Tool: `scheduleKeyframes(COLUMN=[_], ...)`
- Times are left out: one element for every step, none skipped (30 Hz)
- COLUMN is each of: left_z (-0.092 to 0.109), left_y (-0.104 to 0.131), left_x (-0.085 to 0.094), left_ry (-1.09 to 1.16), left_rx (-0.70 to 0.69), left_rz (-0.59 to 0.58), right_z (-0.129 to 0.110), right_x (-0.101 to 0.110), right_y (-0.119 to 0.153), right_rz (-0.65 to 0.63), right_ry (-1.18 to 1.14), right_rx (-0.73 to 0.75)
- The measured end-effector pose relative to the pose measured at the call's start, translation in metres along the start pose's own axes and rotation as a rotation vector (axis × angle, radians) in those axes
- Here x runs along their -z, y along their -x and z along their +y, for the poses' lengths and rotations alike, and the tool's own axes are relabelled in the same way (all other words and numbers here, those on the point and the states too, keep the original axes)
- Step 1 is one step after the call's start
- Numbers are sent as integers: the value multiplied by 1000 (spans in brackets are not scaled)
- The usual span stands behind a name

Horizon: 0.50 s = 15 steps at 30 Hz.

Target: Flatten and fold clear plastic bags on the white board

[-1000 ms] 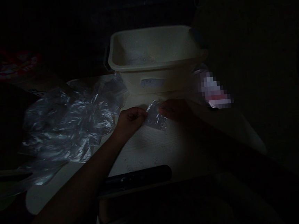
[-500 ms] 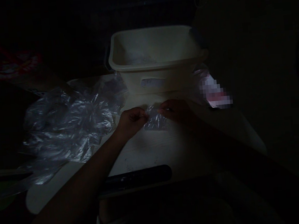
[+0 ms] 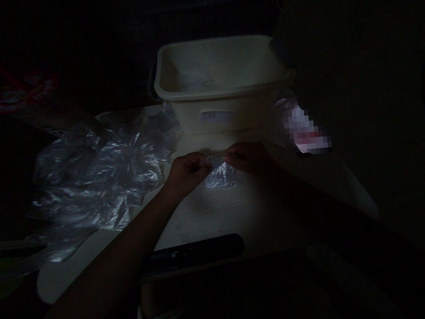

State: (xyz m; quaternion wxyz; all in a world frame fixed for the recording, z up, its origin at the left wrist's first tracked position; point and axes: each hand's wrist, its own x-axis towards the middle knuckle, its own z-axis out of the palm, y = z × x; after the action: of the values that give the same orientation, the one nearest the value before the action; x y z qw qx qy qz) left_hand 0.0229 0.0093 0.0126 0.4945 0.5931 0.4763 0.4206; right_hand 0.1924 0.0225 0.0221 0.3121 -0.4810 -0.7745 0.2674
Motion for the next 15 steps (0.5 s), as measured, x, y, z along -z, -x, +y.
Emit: scheduleKeyframes(left_z=[1, 1, 2, 2, 1, 1, 0, 0, 0, -1, -1, -1, 0, 0, 0], left_y=[0, 1, 1, 1, 1, 1, 0, 0, 0, 0, -1, -1, -1, -2, -2], left_x=[0, 0, 0, 1, 1, 1, 1, 1, 1, 1, 1, 1, 1, 1, 1], left_ry=[-2, -5, -9, -17, -28, -40, -56, -77, -102, -127, -148, -163, -166, -160, -150], left_rx=[-3, -6, -9, -11, -13, -20, -29, -39, -48, -55, -58, -58, -55, -53, -51], left_rz=[-13, -23, -27, -30, -33, -39, -50, -58, -64, -63, -57, -49, -41, -32, -21], right_z=[0, 0, 0, 0, 0, 0, 0, -1, -1, -1, -2, -2, -2, -1, -1], right_x=[0, 0, 0, 0, 0, 0, 0, 0, -1, -1, -1, -1, -2, -2, -2], right_y=[0, 0, 0, 0, 1, 1, 1, 1, 1, 1, 1, 1, 1, 1, 1], right_rz=[9, 16, 22, 24, 23, 17, 7, -5, -16, -26, -32, -33, -30, -29, -29], right_ry=[3, 7, 7, 3, -4, -14, -27, -42, -56, -68, -77, -84, -87, -90, -92], right_rx=[8, 13, 14, 13, 10, 7, 4, 0, -5, -11, -15, -18, -21, -23, -26])
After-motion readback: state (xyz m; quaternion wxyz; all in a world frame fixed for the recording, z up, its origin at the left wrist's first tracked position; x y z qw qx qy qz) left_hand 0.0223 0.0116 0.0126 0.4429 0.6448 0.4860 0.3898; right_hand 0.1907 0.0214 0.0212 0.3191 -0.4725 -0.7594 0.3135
